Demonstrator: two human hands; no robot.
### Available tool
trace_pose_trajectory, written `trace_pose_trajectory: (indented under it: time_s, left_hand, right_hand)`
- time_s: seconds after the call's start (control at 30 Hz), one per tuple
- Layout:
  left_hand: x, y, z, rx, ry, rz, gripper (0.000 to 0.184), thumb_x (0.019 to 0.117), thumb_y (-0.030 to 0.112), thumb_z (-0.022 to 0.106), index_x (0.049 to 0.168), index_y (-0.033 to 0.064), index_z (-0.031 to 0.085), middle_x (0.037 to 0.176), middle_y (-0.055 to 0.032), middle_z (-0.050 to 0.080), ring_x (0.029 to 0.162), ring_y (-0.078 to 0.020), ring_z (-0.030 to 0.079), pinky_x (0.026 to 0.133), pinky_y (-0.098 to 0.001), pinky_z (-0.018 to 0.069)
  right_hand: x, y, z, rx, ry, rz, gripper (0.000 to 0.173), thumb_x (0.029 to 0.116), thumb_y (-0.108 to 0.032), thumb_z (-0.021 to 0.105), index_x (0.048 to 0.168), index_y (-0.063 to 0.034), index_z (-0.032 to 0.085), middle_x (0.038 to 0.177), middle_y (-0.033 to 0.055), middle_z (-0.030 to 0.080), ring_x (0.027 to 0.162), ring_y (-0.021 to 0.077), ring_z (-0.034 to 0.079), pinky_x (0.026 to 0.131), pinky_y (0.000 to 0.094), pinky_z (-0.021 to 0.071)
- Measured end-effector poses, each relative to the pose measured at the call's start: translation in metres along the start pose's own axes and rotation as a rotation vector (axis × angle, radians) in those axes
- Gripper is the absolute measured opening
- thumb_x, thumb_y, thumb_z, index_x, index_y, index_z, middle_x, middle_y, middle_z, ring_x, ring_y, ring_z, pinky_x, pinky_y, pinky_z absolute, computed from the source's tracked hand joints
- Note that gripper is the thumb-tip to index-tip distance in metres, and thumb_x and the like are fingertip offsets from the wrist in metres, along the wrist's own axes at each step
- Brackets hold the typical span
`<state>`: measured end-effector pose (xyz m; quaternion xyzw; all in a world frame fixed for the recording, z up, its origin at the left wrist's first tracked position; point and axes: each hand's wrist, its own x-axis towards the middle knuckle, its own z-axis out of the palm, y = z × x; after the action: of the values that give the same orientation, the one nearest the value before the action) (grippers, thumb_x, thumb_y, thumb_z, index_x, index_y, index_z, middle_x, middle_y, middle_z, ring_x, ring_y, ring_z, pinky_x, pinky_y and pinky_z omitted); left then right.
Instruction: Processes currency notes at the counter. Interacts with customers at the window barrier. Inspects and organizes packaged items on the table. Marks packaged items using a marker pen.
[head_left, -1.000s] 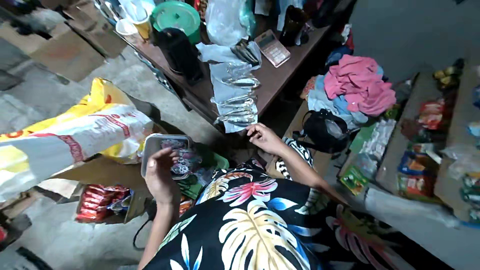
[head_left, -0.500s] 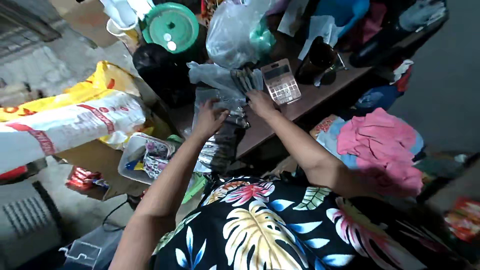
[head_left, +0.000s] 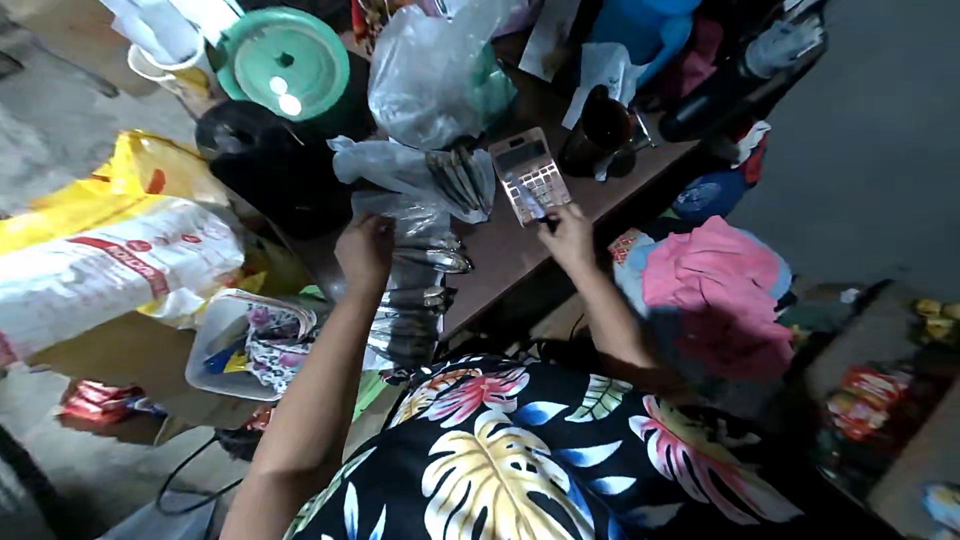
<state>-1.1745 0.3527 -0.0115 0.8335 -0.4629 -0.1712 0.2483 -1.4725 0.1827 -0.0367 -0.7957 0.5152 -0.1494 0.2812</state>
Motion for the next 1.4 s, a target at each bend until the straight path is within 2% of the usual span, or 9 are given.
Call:
trace_pose_trajectory:
  time_s: [0.23, 0.4, 0.57, 0.67, 0.8, 1.0, 1.13, 1.23, 1.4]
  left_hand:
    - [-0.028, -0.015, -0.024, -0.063, 0.125, 0.012, 0.023, 0.0961, 0.009, 0.065, 0.114, -0.0038, 0.071, 0.116, -0.0266, 0.067, 0.1, -0.0435, 0.067, 0.088, -0.0611, 0.0523]
    - [-0.042, -0.01, -0.024, -0.041, 0.261, -0.078, 0.022, 0.0937, 0.012, 0.069, 0.109, -0.0041, 0.07, 0.11, -0.0273, 0.066, 0.099, -0.0446, 0.065, 0.085, -0.0616, 0.0518]
    - [-0.05, 0.012, -0.013, -0.055, 0.361, -0.114, 0.027, 0.0928, 0.007, 0.067, 0.114, -0.009, 0.066, 0.113, -0.0306, 0.063, 0.101, -0.0424, 0.064, 0.09, -0.056, 0.0526]
    - [-0.062, 0.034, -0.003, -0.045, 0.401, -0.158, 0.028, 0.0924, 0.007, 0.069, 0.117, -0.0076, 0.067, 0.115, -0.0294, 0.064, 0.096, -0.0382, 0.067, 0.084, -0.0523, 0.0567]
    - [-0.085, 0.054, 0.014, -0.081, 0.416, -0.247, 0.028, 0.0916, 0.006, 0.071, 0.116, -0.0052, 0.066, 0.115, -0.0256, 0.064, 0.09, -0.0333, 0.066, 0.078, -0.0503, 0.0566]
    - [-0.116, 0.074, 0.029, -0.163, 0.539, -0.266, 0.026, 0.0906, 0.006, 0.071, 0.114, -0.006, 0.066, 0.11, -0.0221, 0.064, 0.077, -0.0197, 0.065, 0.068, -0.0336, 0.057]
    - [-0.13, 0.081, 0.033, -0.184, 0.543, -0.321, 0.025, 0.0898, 0.005, 0.071, 0.112, -0.0051, 0.067, 0.11, -0.0206, 0.063, 0.078, -0.019, 0.065, 0.068, -0.0325, 0.0574]
    - [-0.135, 0.082, 0.037, -0.192, 0.564, -0.337, 0.023, 0.09, 0.005, 0.071, 0.112, -0.004, 0.068, 0.107, -0.0191, 0.064, 0.077, -0.0176, 0.064, 0.066, -0.0311, 0.057]
    - [-0.136, 0.077, 0.036, -0.214, 0.595, -0.272, 0.022, 0.0894, 0.006, 0.07, 0.109, -0.0039, 0.069, 0.105, -0.0171, 0.063, 0.077, -0.0137, 0.062, 0.066, -0.0257, 0.0546]
  right_hand:
    - [0.004, 0.066, -0.034, -0.167, 0.075, 0.319, 0.037, 0.0915, -0.011, 0.072, 0.125, 0.0042, 0.067, 0.124, 0.0276, 0.064, 0.118, 0.0409, 0.062, 0.103, 0.0536, 0.0497]
    - [0.033, 0.03, -0.017, -0.093, 0.107, 0.075, 0.037, 0.1006, -0.013, 0.06, 0.132, 0.0064, 0.062, 0.129, 0.0295, 0.06, 0.107, 0.0387, 0.066, 0.096, 0.0484, 0.0543]
    - [0.067, -0.043, 0.04, 0.004, -0.206, -0.227, 0.038, 0.1018, -0.01, 0.055, 0.136, 0.0053, 0.06, 0.136, 0.0273, 0.06, 0.123, 0.0385, 0.063, 0.106, 0.0488, 0.0507]
    - [0.091, -0.074, 0.065, -0.089, -0.277, -0.257, 0.058, 0.1028, -0.034, 0.059, 0.149, -0.0017, 0.048, 0.144, 0.0252, 0.054, 0.132, 0.0398, 0.055, 0.11, 0.0534, 0.0453]
    - [0.102, -0.081, 0.09, -0.15, -0.279, -0.201, 0.092, 0.092, -0.056, 0.068, 0.162, -0.0107, 0.029, 0.161, 0.0217, 0.037, 0.145, 0.0419, 0.04, 0.115, 0.057, 0.0373]
    - [0.111, -0.075, 0.093, -0.155, -0.332, -0.24, 0.094, 0.0883, -0.039, 0.075, 0.164, -0.0124, 0.025, 0.169, 0.0216, 0.02, 0.148, 0.0449, 0.034, 0.116, 0.0594, 0.0353]
    - [0.113, -0.075, 0.075, -0.163, -0.351, -0.22, 0.098, 0.0839, -0.03, 0.08, 0.163, -0.0114, 0.025, 0.168, 0.021, 0.021, 0.15, 0.0451, 0.03, 0.114, 0.0605, 0.0383]
    - [0.109, -0.075, 0.072, -0.147, -0.311, -0.264, 0.088, 0.0848, -0.028, 0.078, 0.159, -0.0109, 0.035, 0.159, 0.022, 0.038, 0.143, 0.0454, 0.04, 0.108, 0.0595, 0.044]
    - [0.115, -0.066, 0.082, -0.158, -0.3, -0.235, 0.096, 0.0868, -0.045, 0.077, 0.159, -0.0029, 0.03, 0.151, 0.0278, 0.045, 0.139, 0.0438, 0.047, 0.11, 0.0585, 0.0433]
